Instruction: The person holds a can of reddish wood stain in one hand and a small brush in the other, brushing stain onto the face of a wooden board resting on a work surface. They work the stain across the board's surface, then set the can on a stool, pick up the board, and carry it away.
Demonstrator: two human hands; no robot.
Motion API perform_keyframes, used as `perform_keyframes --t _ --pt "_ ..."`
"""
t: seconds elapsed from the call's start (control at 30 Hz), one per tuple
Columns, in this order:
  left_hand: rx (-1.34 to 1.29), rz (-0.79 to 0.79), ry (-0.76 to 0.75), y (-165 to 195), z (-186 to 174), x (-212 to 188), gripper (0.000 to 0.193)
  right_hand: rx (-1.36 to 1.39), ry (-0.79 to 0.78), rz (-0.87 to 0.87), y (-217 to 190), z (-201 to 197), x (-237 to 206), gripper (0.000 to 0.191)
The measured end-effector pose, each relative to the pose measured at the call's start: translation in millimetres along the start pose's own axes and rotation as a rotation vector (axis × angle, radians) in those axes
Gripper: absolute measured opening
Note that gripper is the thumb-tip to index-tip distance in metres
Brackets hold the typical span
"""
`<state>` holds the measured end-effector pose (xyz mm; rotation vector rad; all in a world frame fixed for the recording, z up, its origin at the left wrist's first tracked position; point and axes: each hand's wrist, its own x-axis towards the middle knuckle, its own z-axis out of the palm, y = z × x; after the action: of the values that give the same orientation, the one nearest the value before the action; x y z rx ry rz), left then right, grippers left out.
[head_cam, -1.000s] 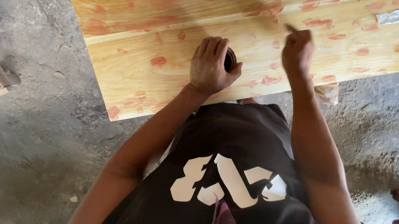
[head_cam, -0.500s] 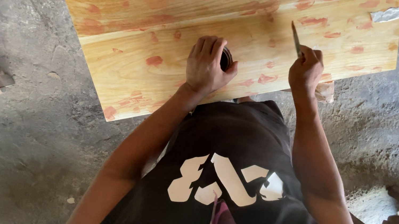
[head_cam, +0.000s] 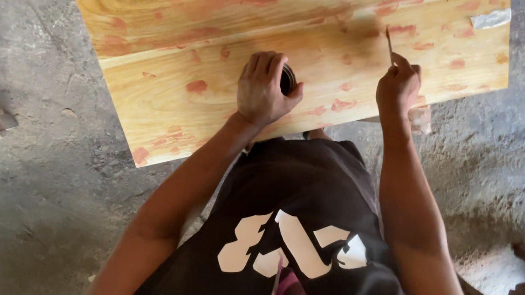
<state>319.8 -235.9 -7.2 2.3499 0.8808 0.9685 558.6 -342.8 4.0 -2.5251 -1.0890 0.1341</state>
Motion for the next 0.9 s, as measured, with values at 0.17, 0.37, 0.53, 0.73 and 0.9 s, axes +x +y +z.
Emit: perform_keyframes --t 0.17,0.37,0.53,0.73,0.9 --pt "0.015 -0.013 -0.051 0.9 2.7 -0.4 0.055 0.207 -0.298 -0.207 10.4 -5.9 -29.9 0.031" --pt "0.096 0.115 -0.162 -3.5 -10.5 -5.5 0.106 0.259 -0.03 0.0 29.8 -13.4 -106.5 0.02" --pt "0.049 -0.059 -0.269 2.5 -32.5 -27.0 0.094 0.35 -0.052 0.042 79.0 -31.1 -146.7 0.02" --pt "0.099 -0.342 -0.137 36.3 -66.2 -87.6 0.088 0.436 -0.13 0.106 118.4 -18.5 -179.4 0.02" --pt "0.172 -0.519 -0.063 72.3 -101.7 -151.8 0.09 0.501 -0.215 -0.04 119.9 3.5 -195.2 0.019"
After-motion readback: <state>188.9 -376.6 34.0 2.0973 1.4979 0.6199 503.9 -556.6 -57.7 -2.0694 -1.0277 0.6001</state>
